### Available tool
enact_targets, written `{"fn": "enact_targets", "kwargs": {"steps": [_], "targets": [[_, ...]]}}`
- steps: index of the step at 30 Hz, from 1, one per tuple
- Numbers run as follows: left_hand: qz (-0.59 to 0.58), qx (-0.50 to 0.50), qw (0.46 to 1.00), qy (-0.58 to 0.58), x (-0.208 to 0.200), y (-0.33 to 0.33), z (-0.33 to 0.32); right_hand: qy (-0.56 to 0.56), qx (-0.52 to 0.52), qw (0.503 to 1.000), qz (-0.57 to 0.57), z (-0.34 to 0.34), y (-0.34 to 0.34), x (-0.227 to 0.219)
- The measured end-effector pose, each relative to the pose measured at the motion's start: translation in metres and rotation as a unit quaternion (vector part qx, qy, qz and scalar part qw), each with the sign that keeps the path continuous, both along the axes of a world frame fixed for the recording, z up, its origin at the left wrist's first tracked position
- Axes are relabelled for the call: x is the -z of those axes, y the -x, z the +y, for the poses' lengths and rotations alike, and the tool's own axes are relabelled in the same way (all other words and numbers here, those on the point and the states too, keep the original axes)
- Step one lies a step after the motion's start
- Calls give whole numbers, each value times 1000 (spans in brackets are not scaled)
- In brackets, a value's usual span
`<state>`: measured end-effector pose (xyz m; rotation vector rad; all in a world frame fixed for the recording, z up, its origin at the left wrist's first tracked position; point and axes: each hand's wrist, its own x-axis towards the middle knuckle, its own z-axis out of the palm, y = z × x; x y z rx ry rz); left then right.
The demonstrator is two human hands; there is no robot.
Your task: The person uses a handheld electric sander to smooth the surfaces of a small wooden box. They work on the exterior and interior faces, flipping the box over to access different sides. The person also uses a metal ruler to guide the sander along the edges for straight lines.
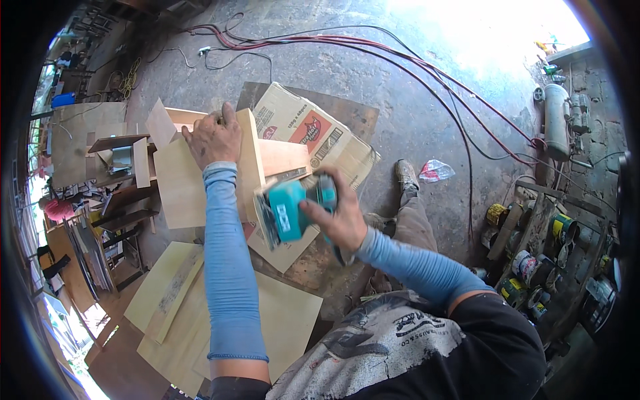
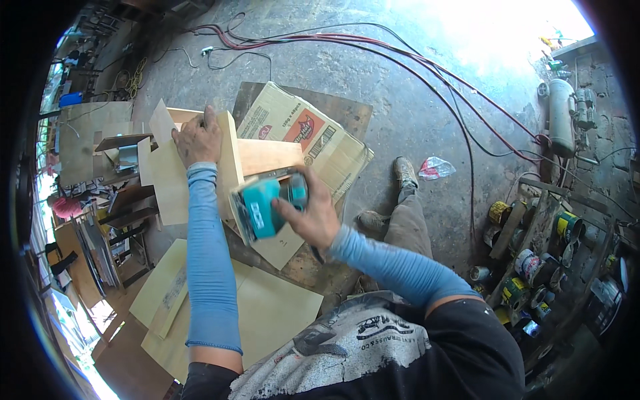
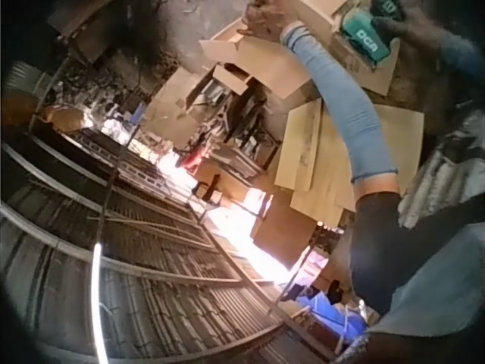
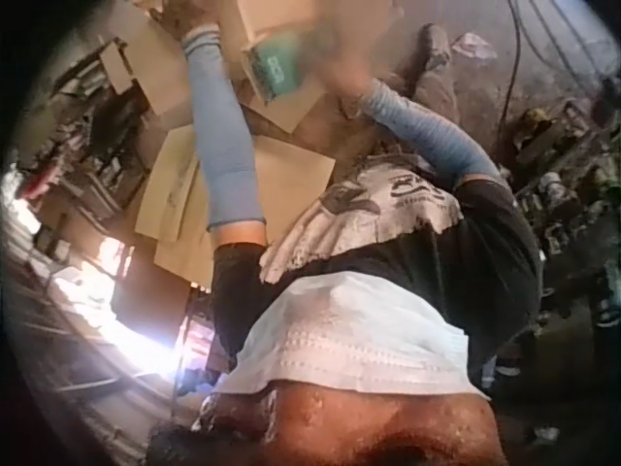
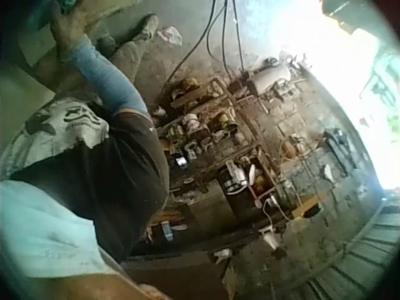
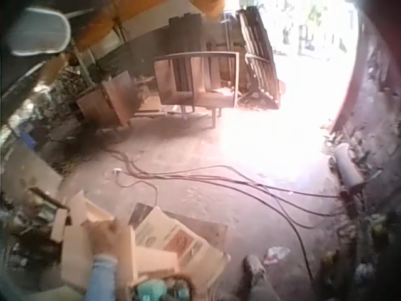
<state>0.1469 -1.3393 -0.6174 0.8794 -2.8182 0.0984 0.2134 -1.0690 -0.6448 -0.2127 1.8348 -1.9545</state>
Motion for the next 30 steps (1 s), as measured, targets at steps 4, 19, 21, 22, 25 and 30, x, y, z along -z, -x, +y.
{"fn": "enact_targets", "kwargs": {"steps": [4,19,21,22,25,30], "targets": [[33,29,999,2,-2,0,4,-44,37,998,1,-24,53,-1],[105,82,984,-120,5,-9,-7,-89,-149,973,153,48,-16,-47],[234,149,938,-206,17,-10,-40,-108,-208,925,298,55,-14,-88],[304,158,881,-328,26,-18,-64,-125,-227,895,364,52,-11,-112],[381,171,726,-547,17,-25,-57,-147,-224,828,493,36,8,-137],[307,121,757,-564,11,-21,-50,-121,-254,768,576,-13,36,-127]]}}
